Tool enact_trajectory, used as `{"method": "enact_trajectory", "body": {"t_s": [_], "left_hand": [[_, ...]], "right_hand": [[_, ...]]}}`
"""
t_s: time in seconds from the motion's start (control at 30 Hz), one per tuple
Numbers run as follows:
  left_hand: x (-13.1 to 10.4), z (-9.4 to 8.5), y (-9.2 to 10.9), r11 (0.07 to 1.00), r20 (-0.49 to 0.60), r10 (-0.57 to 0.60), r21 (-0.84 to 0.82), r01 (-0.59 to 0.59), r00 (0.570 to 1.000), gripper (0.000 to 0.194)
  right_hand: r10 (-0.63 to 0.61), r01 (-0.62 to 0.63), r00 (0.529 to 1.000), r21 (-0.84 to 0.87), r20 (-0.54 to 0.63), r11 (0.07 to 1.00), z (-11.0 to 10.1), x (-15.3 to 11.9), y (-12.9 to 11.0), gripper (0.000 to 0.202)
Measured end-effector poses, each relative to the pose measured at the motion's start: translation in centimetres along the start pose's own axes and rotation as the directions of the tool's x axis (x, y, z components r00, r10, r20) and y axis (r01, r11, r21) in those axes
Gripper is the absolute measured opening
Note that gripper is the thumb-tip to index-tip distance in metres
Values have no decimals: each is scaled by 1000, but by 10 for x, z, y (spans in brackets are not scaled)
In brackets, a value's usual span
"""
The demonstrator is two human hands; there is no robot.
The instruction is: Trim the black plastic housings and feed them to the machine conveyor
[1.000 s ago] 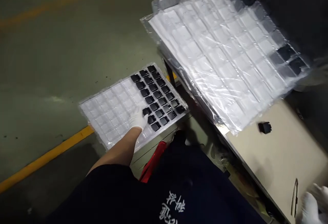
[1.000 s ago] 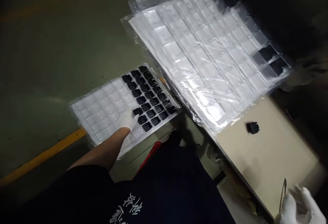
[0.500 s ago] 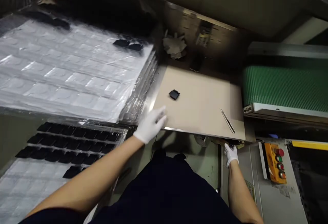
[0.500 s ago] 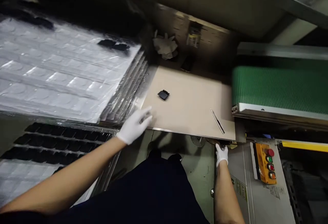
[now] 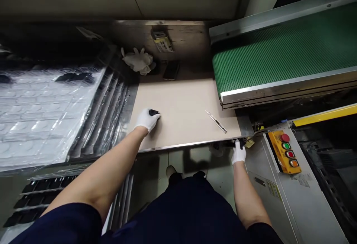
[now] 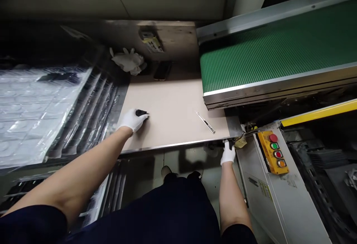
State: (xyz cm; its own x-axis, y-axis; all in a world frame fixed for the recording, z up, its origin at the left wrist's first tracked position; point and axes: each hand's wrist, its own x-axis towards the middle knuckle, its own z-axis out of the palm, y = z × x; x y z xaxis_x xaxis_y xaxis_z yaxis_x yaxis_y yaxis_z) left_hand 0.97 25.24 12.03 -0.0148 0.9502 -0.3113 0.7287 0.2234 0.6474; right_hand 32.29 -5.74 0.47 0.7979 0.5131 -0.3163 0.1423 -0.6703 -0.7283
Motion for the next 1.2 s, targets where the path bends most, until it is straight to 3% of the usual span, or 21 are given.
{"method": "enact_trajectory", "body": {"t_s": [0.07, 0.13, 0.23, 0.33, 0.43, 0.5, 0.53, 0.67, 0.77, 0.87, 1.0, 1.1, 1.2], "left_hand": [[-33, -3, -7, 991, 38, 6, -137, -1, 999, 25], [-79, -7, -20, 958, 142, 23, -287, 18, 990, 32], [-151, -6, -52, 880, 381, 30, -449, 157, 924, 45], [-192, 10, -89, 806, 515, -24, -497, 321, 857, 37], [-187, 38, -122, 762, 515, -132, -494, 419, 847, 24], [-172, 57, -140, 760, 475, -213, -469, 450, 854, 21], [-164, 65, -148, 768, 452, -251, -446, 460, 856, 23], [-145, 86, -171, 838, 362, -333, -309, 450, 871, 27], [-143, 88, -183, 906, 306, -300, -204, 370, 903, 26], [-144, 82, -191, 964, 274, -194, -125, 234, 942, 26], [-147, 71, -195, 995, 279, -51, -72, 74, 959, 27], [-147, 67, -200, 997, 296, 3, -78, 21, 955, 27], [-142, 65, -207, 993, 295, -12, -105, 45, 955, 27]], "right_hand": [[27, -18, 998, 150, -55, 989, -13, -6, 2, 37], [33, -22, 998, 224, -44, 974, -33, -19, 8, 47], [8, -33, 994, 233, 109, 972, -65, -47, 22, 52], [-53, 2, 943, 155, 328, 988, -83, -76, 30, 46], [-111, 154, 799, -22, 591, 988, -83, -92, 23, 37], [-72, 284, 695, -182, 715, 941, -77, -96, 8, 33], [-31, 356, 667, -282, 745, 891, -74, -97, -1, 31], [76, 562, 641, -535, 764, 631, -66, -98, -42, 28], [70, 581, 612, -509, 787, 635, -62, -95, -61, 26], [71, 604, 620, -534, 781, 591, -55, -92, -71, 27], [83, 631, 575, -506, 814, 588, -46, -92, -84, 27], [85, 650, 565, -507, 820, 566, -43, -94, -94, 27], [103, 646, 554, -504, 826, 574, -42, -93, -97, 29]]}}
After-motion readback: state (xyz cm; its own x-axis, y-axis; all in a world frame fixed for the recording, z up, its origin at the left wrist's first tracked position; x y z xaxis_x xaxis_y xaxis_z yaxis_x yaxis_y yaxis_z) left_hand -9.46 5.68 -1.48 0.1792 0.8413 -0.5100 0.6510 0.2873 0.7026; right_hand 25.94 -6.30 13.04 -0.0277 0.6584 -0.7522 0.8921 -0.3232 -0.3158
